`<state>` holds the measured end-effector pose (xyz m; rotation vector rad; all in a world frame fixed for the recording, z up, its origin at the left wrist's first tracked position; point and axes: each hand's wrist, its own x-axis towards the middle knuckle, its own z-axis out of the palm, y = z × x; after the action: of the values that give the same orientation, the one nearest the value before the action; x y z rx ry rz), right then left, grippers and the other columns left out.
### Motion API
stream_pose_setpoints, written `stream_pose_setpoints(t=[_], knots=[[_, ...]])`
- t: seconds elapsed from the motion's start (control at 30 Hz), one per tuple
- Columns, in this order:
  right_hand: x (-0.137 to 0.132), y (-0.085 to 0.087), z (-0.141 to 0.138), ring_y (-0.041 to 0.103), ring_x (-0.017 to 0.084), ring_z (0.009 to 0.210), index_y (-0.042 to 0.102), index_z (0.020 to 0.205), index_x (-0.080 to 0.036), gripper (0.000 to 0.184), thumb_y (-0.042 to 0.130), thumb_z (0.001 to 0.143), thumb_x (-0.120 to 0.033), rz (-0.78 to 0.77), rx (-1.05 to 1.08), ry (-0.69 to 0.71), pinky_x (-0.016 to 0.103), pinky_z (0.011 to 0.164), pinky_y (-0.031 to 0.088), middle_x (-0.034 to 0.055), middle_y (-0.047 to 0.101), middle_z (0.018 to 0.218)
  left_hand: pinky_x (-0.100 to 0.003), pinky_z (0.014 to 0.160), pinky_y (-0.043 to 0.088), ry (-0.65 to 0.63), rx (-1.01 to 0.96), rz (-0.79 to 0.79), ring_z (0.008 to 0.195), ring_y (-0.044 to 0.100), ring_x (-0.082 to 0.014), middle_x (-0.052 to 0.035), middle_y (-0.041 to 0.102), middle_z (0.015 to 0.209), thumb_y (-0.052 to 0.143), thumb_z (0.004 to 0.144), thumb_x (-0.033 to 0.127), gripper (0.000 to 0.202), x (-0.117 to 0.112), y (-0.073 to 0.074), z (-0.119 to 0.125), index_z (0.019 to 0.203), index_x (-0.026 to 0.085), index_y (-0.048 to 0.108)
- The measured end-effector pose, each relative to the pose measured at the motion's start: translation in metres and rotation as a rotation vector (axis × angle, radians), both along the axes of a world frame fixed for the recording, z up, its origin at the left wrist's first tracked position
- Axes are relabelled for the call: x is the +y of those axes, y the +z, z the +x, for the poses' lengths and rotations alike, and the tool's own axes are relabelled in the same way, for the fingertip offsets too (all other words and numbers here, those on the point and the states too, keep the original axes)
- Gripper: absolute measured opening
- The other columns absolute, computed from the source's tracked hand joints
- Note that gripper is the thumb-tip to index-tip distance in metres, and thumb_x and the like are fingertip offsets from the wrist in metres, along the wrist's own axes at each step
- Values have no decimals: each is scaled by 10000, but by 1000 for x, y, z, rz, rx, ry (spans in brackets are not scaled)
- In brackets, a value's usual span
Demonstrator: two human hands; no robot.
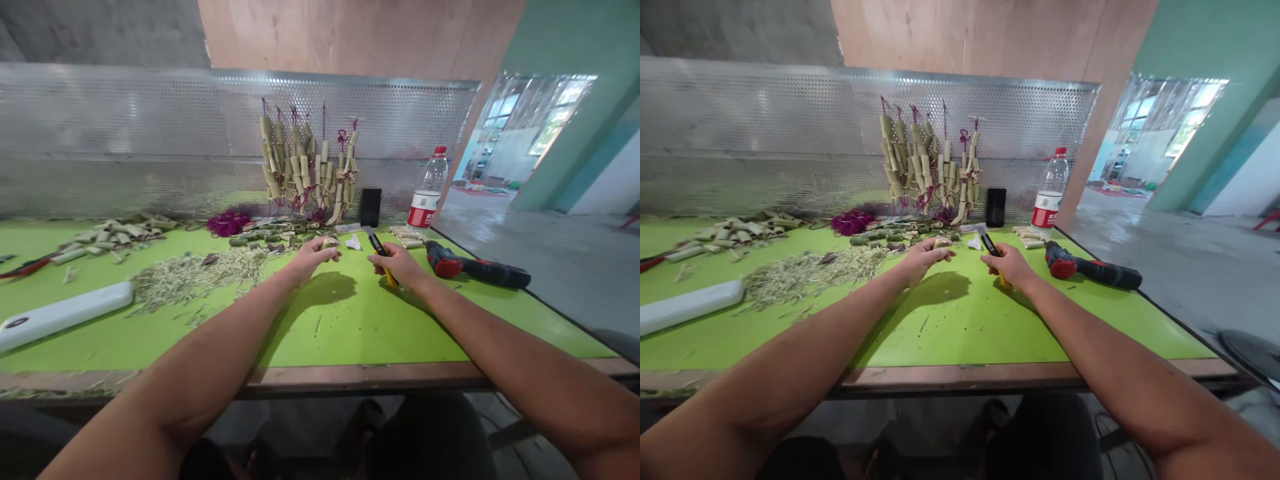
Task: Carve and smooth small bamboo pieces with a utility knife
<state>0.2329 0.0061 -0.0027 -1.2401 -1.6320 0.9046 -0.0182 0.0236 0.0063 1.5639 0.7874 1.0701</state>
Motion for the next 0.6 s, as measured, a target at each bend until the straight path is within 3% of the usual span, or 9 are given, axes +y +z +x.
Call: stream_pose_setpoints(t=[0.13,0.23,0.4,0.53,0.6], knots=[[-5,5,-6,620,135,597,507,910,-218,336,716,709,-388,-48,36,-10,263,556,508,-18,607,748,-355,844,493,57,102,43,804,649,-155,-38,663,813,624,839,296,239,-3,2,3,1014,138,585],[-9,16,-12,535,104,498,512,958,-222,353,711,730,-404,-30,-28,-13,231,465,442,-23,597,723,-305,703,509,31,90,-15,640,612,-119,5,614,733,638,810,252,231,-4,1,7,994,154,540],[-14,32,-28,495,98,505,541,904,-193,355,499,890,-545,-17,-96,53,228,479,415,-5,559,704,-246,634,476,69,89,-2,618,521,-78,27,538,777,680,774,228,297,-5,-1,14,1031,167,543],[-17,24,-40,508,119,545,537,785,-192,331,445,927,-477,179,-303,58,232,528,383,-12,542,623,-223,609,433,5,-5,-134,638,492,-85,25,501,773,577,812,139,342,-8,0,19,1148,172,526],[-18,16,-42,527,131,590,567,819,-190,301,443,933,-440,303,-407,23,238,557,365,-3,575,650,-224,628,437,-30,-44,-181,671,504,-88,6,523,821,544,816,110,315,-9,1,20,1126,160,522]])
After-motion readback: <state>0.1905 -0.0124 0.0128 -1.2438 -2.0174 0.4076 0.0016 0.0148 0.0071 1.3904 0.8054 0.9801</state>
